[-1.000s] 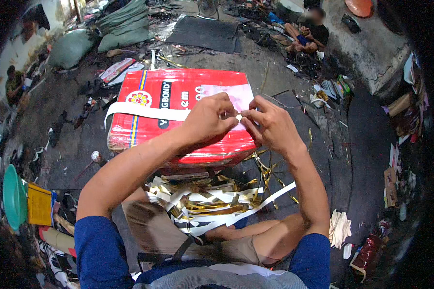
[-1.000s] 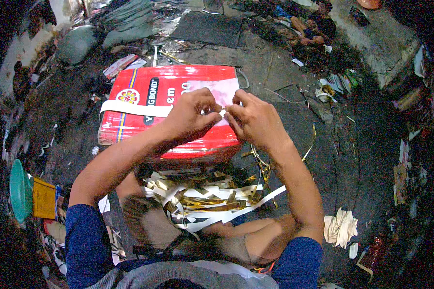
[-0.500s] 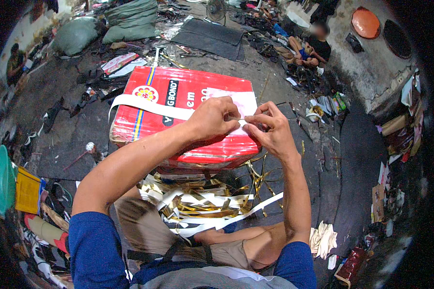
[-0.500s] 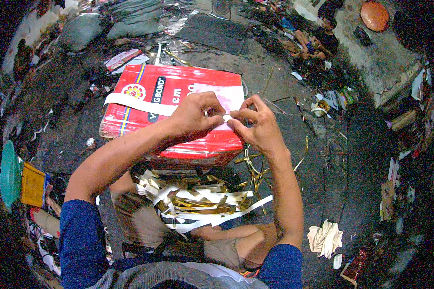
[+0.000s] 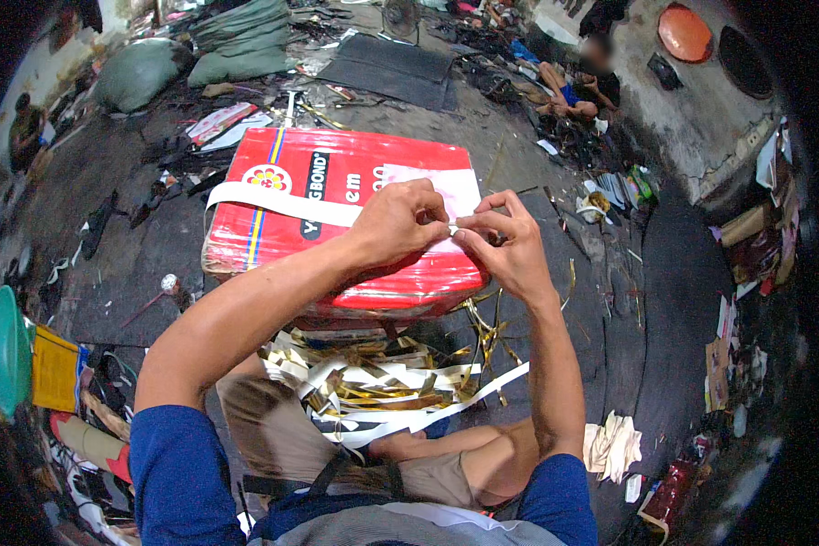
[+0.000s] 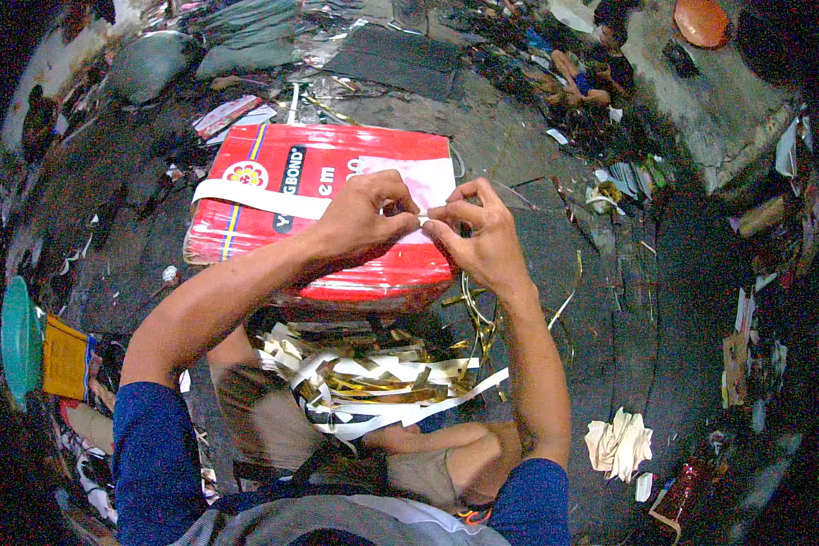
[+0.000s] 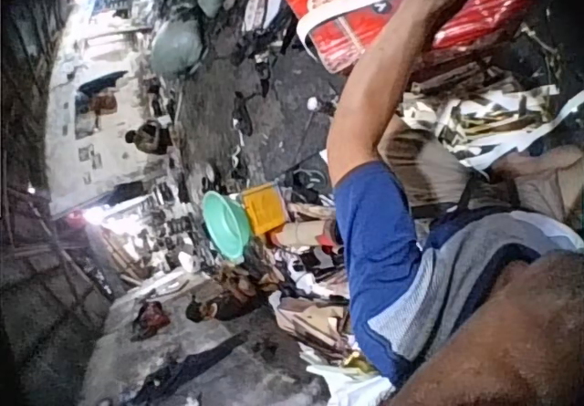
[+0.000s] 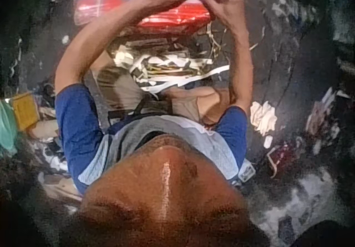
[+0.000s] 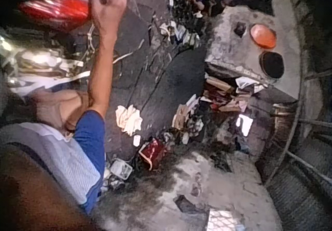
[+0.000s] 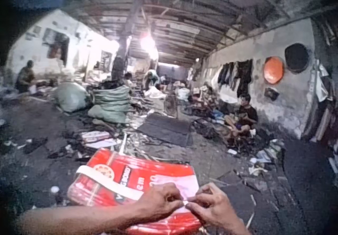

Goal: The person sits on the floor and wraps a red rectangular box with white and gold decorative ribbons. They repeatedly pull ribbon from a pile, place it across the box, and press it down by hand to secure it.

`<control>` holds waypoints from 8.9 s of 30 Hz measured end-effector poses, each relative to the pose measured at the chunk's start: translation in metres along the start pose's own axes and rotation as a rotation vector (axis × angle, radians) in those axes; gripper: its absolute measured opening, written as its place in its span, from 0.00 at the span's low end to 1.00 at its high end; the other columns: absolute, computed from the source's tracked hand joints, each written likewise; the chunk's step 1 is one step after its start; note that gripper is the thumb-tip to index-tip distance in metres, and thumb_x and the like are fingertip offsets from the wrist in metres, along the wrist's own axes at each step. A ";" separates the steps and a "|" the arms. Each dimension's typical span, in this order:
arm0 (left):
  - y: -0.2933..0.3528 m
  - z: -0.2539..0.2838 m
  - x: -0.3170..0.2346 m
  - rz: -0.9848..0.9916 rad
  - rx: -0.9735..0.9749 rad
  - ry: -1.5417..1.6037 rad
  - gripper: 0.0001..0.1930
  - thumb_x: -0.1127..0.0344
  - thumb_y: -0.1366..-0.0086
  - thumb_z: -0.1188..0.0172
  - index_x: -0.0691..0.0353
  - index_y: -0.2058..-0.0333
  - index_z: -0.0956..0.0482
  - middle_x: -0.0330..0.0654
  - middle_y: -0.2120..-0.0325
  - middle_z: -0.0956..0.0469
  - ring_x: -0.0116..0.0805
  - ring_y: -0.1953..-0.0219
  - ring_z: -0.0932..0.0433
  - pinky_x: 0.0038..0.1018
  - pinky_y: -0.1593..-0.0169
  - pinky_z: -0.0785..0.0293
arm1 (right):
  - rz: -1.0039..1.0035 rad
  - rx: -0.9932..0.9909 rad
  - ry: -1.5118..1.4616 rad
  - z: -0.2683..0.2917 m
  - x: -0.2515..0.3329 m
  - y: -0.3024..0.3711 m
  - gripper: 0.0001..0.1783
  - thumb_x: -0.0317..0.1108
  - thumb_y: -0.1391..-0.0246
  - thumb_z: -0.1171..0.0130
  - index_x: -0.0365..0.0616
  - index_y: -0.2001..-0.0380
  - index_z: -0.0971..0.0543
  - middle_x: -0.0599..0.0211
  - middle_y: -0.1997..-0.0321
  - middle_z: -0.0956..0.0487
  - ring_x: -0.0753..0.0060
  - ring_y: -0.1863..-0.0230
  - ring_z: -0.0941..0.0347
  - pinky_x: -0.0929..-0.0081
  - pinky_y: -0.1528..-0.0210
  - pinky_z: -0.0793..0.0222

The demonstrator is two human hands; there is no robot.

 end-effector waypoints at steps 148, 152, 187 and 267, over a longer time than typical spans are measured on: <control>-0.034 -0.041 0.002 -0.013 0.120 0.171 0.03 0.79 0.37 0.33 0.69 0.71 0.16 0.39 0.71 0.20 0.24 0.72 0.21 0.23 0.70 0.24 | -0.861 -0.354 -0.119 -0.169 -0.268 0.148 0.23 0.44 0.36 0.45 0.31 0.72 0.19 0.36 0.68 0.20 0.31 0.63 0.23 0.43 0.57 0.30; -0.035 -0.034 -0.020 -0.230 0.175 -0.008 0.03 0.79 0.37 0.34 0.65 0.66 0.13 0.42 0.68 0.19 0.28 0.70 0.20 0.26 0.69 0.23 | -0.790 -0.381 -0.063 -0.170 -0.279 0.156 0.24 0.44 0.36 0.46 0.31 0.74 0.19 0.39 0.72 0.20 0.37 0.67 0.22 0.47 0.59 0.30; -0.024 -0.029 -0.025 -0.520 0.137 -0.174 0.08 0.76 0.37 0.31 0.60 0.59 0.12 0.45 0.65 0.17 0.39 0.66 0.16 0.30 0.63 0.19 | -0.889 -0.320 0.037 -0.161 -0.319 0.195 0.21 0.43 0.41 0.46 0.32 0.72 0.17 0.36 0.66 0.19 0.29 0.62 0.22 0.42 0.56 0.28; 0.009 0.003 -0.009 0.117 -0.038 0.018 0.12 0.68 0.45 0.31 0.67 0.63 0.16 0.52 0.66 0.18 0.50 0.63 0.17 0.38 0.57 0.21 | 0.013 0.038 0.136 -0.006 0.012 -0.008 0.14 0.33 0.51 0.28 0.42 0.60 0.16 0.57 0.65 0.17 0.53 0.63 0.22 0.59 0.56 0.25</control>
Point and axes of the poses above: each hand's wrist, its own y-axis away from the middle knuckle, its own z-axis out of the back of the hand, x = y × z, the point moved 5 cm from there along -y, towards the middle knuckle
